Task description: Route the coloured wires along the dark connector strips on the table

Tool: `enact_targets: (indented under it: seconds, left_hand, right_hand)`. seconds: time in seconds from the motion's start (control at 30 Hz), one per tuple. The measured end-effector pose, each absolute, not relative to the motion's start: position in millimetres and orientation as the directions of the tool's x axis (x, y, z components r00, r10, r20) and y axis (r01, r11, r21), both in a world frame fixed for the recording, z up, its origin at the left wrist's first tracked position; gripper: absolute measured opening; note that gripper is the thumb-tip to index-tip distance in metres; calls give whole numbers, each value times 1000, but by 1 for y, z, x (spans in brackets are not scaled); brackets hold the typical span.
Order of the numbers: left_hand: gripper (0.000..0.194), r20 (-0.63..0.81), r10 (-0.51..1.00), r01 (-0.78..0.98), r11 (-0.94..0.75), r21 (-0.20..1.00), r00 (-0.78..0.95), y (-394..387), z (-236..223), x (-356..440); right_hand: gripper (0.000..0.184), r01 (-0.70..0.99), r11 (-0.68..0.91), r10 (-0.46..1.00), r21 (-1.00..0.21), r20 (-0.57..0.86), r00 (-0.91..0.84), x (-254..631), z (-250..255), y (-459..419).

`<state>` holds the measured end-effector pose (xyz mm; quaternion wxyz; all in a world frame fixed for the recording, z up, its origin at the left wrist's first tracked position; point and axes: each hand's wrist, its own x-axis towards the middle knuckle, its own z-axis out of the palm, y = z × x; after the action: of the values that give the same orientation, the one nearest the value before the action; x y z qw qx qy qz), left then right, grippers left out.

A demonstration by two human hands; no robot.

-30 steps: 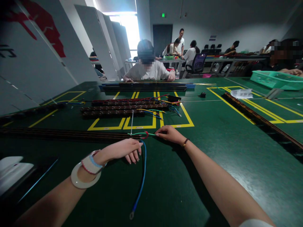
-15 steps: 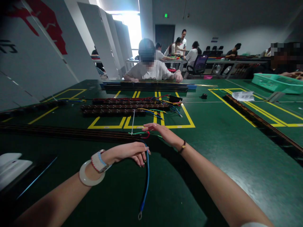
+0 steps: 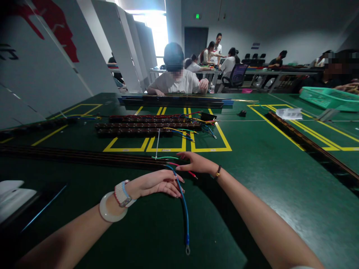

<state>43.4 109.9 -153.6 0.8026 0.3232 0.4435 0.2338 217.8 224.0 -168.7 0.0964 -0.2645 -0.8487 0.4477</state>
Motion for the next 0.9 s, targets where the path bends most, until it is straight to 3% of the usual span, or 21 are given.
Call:
enact_targets:
  seconds: [0.17, 0.37, 0.5, 0.6, 0.7, 0.8, 0.9]
  left_hand:
    - [35, -499, 696, -219, 671, 708, 517, 109, -162, 47]
    - [19, -456, 710, -487, 701, 520, 536, 109, -171, 52]
    - [23, -446, 712, -590, 701, 402, 542, 109, -171, 56]
    - [44, -404, 720, -587, 694, 415, 565, 109, -173, 58]
    - [51, -392, 753, -608, 658, 445, 528, 109, -177, 58]
    - [38, -445, 802, -665, 586, 463, 397, 109, -179, 61]
    - [21, -479, 838, -694, 509, 510, 262, 109, -178, 66]
  right_hand:
    - [51, 443, 478, 441, -758, -228, -868, 219, -165, 224]
    - [45, 412, 425, 408, -806, -236, -882, 216, -165, 219]
    - [33, 411, 594, 439, -692, -150, -886, 214, -163, 214]
    - [24, 424, 730, 469, -536, -57, -881, 210, -159, 206]
    - [22, 487, 836, 510, -253, 28, -860, 203, -153, 194]
    - [13, 473, 880, 469, 52, 67, -881, 196, -149, 178]
    - [12, 402, 888, 399, 223, 64, -915, 191, -147, 163]
